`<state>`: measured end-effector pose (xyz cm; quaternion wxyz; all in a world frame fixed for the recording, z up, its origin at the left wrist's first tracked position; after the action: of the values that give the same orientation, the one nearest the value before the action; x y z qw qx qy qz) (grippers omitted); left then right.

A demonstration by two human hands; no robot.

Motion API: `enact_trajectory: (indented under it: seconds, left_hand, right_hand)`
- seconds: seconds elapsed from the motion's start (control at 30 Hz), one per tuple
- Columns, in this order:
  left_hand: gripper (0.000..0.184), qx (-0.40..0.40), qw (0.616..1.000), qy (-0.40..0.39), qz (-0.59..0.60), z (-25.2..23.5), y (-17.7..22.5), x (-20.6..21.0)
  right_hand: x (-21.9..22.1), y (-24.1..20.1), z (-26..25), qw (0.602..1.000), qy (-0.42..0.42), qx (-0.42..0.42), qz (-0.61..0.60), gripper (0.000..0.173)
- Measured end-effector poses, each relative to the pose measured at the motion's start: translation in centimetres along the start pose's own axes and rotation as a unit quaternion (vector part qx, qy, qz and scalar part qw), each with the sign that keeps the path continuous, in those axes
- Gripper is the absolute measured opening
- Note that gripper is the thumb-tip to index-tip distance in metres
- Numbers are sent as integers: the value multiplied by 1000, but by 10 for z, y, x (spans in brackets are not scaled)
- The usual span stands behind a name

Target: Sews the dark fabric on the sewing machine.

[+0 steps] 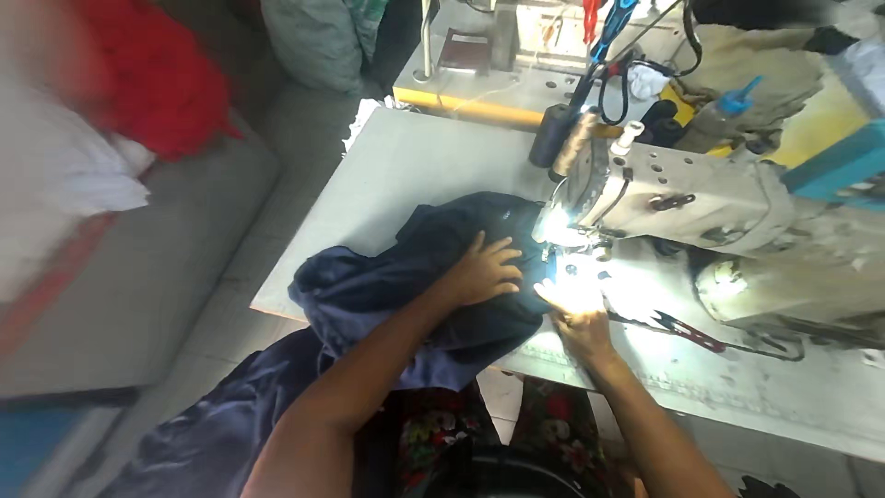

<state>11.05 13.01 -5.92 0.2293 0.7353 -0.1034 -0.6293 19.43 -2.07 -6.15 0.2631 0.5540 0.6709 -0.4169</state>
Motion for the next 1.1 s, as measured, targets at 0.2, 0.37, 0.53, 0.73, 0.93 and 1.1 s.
enact_trajectory:
  seconds: [0.2,0.37,0.53,0.73,0.93,1.1]
  left_hand:
    - [32,4,995,-30,-97,-8,6,-20]
    - [26,-17,995,-93,-36,-7,36,-49]
    - [21,32,975,-146,165,26,114,-49]
    - [28,-22,949,-164,270,27,120,5]
    - [23,-128,988,70,51,18,42,26]
    - [21,-127,990,41,46,22,38,24]
  right_hand:
    - [-4,7,2,995,-13,33,-95,24]
    - [-5,6,0,991,-29,46,-120,23]
    - [-23,-14,-1,987,-56,-36,-146,18]
    - [-36,-43,32,989,-84,-52,-114,18]
    - [-31,-44,50,995,-44,-6,-89,27]
    - [-30,-46,50,997,-32,-20,-64,24]
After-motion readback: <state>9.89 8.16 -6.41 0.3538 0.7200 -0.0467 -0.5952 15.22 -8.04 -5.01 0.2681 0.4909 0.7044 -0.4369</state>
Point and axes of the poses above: each hand's wrist, its own z-axis away from the middle knuckle, its own x-axis out of the palm, y = z × x, the point moved 8 cm from there along -z, towards the middle knuckle, and after that the axes turned 10 degrees about -x, right-handed, at the moved point
